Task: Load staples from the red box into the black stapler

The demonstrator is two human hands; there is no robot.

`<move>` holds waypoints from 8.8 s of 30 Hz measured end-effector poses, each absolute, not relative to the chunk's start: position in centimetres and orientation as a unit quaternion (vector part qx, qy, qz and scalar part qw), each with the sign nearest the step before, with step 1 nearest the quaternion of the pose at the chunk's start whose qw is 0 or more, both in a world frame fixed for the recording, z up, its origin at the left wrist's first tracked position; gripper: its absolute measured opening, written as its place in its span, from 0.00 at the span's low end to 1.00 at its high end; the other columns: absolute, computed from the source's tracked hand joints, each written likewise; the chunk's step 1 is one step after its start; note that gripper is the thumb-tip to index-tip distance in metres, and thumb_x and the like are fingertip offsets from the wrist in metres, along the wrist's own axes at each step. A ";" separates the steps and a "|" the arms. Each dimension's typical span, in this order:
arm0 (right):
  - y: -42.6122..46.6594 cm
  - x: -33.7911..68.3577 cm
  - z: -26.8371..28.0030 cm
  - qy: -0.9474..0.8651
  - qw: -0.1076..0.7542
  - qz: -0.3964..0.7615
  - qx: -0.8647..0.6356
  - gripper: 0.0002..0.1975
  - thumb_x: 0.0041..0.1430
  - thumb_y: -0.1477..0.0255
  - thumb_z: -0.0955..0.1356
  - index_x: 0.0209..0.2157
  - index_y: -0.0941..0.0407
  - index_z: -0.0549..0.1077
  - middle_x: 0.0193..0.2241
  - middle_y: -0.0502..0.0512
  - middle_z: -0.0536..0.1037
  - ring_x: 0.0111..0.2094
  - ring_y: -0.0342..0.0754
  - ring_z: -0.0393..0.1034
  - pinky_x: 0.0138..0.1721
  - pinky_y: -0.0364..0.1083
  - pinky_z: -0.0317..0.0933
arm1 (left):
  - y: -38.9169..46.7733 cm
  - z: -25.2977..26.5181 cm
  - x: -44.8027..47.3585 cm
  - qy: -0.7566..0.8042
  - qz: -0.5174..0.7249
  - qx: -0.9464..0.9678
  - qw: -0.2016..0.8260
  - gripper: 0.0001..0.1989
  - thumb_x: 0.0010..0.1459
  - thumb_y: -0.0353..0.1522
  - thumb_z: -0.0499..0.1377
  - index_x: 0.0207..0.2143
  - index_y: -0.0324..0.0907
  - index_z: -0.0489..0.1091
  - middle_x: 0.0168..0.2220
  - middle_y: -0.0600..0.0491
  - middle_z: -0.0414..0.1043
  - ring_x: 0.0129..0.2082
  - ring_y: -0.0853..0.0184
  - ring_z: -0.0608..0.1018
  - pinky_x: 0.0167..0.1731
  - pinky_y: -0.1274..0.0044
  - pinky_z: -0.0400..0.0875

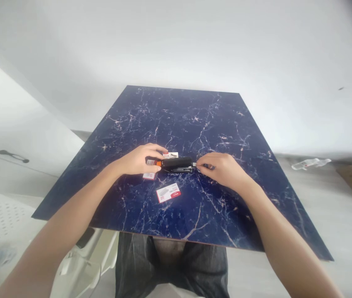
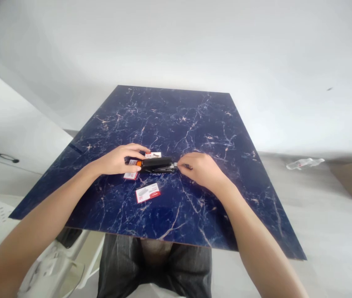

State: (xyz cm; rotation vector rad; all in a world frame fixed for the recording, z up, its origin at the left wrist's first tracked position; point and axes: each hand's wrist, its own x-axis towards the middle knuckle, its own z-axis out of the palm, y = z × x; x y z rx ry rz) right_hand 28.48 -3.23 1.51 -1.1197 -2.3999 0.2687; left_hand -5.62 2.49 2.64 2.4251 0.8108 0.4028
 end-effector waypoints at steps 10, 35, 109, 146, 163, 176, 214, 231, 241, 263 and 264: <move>-3.3 28.5 1.6 -0.879 0.228 0.115 -0.403 0.09 0.68 0.75 0.68 0.38 0.53 0.81 0.40 0.53 0.85 0.42 0.52 0.80 0.46 0.50 0.71 | 2.5 2.5 -5.7 0.299 0.143 0.903 0.274 0.15 0.62 0.36 0.65 0.51 0.48 0.80 0.64 0.48 0.71 0.63 0.53 0.73 0.61 0.58 0.68; -3.3 28.4 1.9 -0.872 0.232 0.143 -0.406 0.09 0.68 0.74 0.67 0.38 0.53 0.81 0.41 0.54 0.84 0.40 0.51 0.79 0.44 0.50 0.71 | 2.5 2.6 -5.8 0.304 0.140 0.900 0.280 0.16 0.62 0.36 0.65 0.52 0.48 0.80 0.64 0.48 0.71 0.63 0.52 0.73 0.62 0.58 0.68; -5.7 22.4 0.2 -0.670 0.354 0.312 -0.573 0.41 0.58 0.63 0.74 0.68 0.52 0.56 0.46 0.58 0.81 0.30 0.50 0.80 0.36 0.52 0.75 | -3.7 4.1 -2.1 0.251 -0.009 0.936 0.249 0.16 0.51 0.38 0.70 0.44 0.49 0.78 0.37 0.54 0.80 0.34 0.60 0.80 0.34 0.71 0.70; -5.6 23.3 1.4 -0.682 0.306 0.366 -0.554 0.36 0.62 0.60 0.72 0.67 0.54 0.60 0.41 0.55 0.80 0.37 0.53 0.78 0.42 0.55 0.72 | -1.6 5.2 -4.2 0.298 0.082 0.921 0.235 0.14 0.58 0.42 0.68 0.43 0.46 0.74 0.59 0.49 0.73 0.55 0.55 0.77 0.53 0.67 0.73; -5.7 23.3 1.5 -0.690 0.307 0.360 -0.548 0.35 0.62 0.60 0.72 0.67 0.54 0.61 0.42 0.55 0.81 0.37 0.53 0.78 0.42 0.55 0.73 | -3.0 2.0 -1.4 0.303 0.112 0.937 0.134 0.19 0.59 0.41 0.68 0.48 0.43 0.71 0.51 0.45 0.78 0.53 0.52 0.79 0.50 0.63 0.77; -5.7 23.4 1.4 -0.693 0.304 0.357 -0.548 0.35 0.63 0.60 0.71 0.68 0.53 0.60 0.43 0.56 0.82 0.38 0.54 0.79 0.42 0.56 0.73 | -3.1 1.8 -1.1 0.331 0.089 0.931 0.125 0.21 0.57 0.42 0.69 0.48 0.43 0.70 0.50 0.46 0.78 0.42 0.55 0.82 0.40 0.68 0.77; -5.6 23.6 1.3 -0.699 0.300 0.356 -0.543 0.36 0.63 0.58 0.71 0.68 0.51 0.60 0.41 0.55 0.81 0.38 0.55 0.79 0.42 0.58 0.74 | -0.6 1.6 -3.4 0.300 0.162 0.924 0.172 0.23 0.63 0.28 0.60 0.60 0.47 0.73 0.69 0.44 0.60 0.66 0.49 0.67 0.64 0.54 0.67; -5.8 23.5 1.7 -0.701 0.292 0.354 -0.546 0.35 0.64 0.60 0.71 0.69 0.52 0.59 0.44 0.57 0.82 0.39 0.55 0.80 0.43 0.57 0.75 | -0.8 0.6 -3.3 0.293 0.119 0.919 0.234 0.47 0.51 0.43 0.75 0.70 0.50 0.61 0.77 0.42 0.45 0.75 0.44 0.54 0.71 0.52 0.56; -6.2 23.0 1.6 -0.709 0.280 0.330 -0.556 0.41 0.58 0.63 0.74 0.69 0.51 0.58 0.44 0.56 0.82 0.38 0.56 0.80 0.42 0.56 0.75 | -0.6 0.2 -3.4 0.309 0.114 0.914 0.236 0.45 0.50 0.49 0.74 0.68 0.53 0.64 0.76 0.46 0.48 0.74 0.39 0.54 0.70 0.48 0.54; -4.3 26.5 2.5 -0.679 0.268 0.213 -0.649 0.37 0.55 0.64 0.70 0.66 0.54 0.64 0.41 0.57 0.83 0.39 0.59 0.78 0.44 0.55 0.70 | 3.1 -0.7 3.3 0.305 0.116 0.924 0.199 0.56 0.47 0.53 0.72 0.72 0.44 0.55 0.73 0.38 0.56 0.72 0.40 0.59 0.69 0.49 0.53; -3.8 27.5 2.6 -0.670 0.263 0.203 -0.664 0.37 0.55 0.63 0.70 0.66 0.55 0.65 0.42 0.59 0.83 0.41 0.60 0.78 0.46 0.56 0.69 | 3.8 -0.7 4.7 0.300 0.119 0.926 0.194 0.57 0.47 0.53 0.72 0.73 0.43 0.54 0.73 0.38 0.56 0.72 0.41 0.60 0.69 0.50 0.54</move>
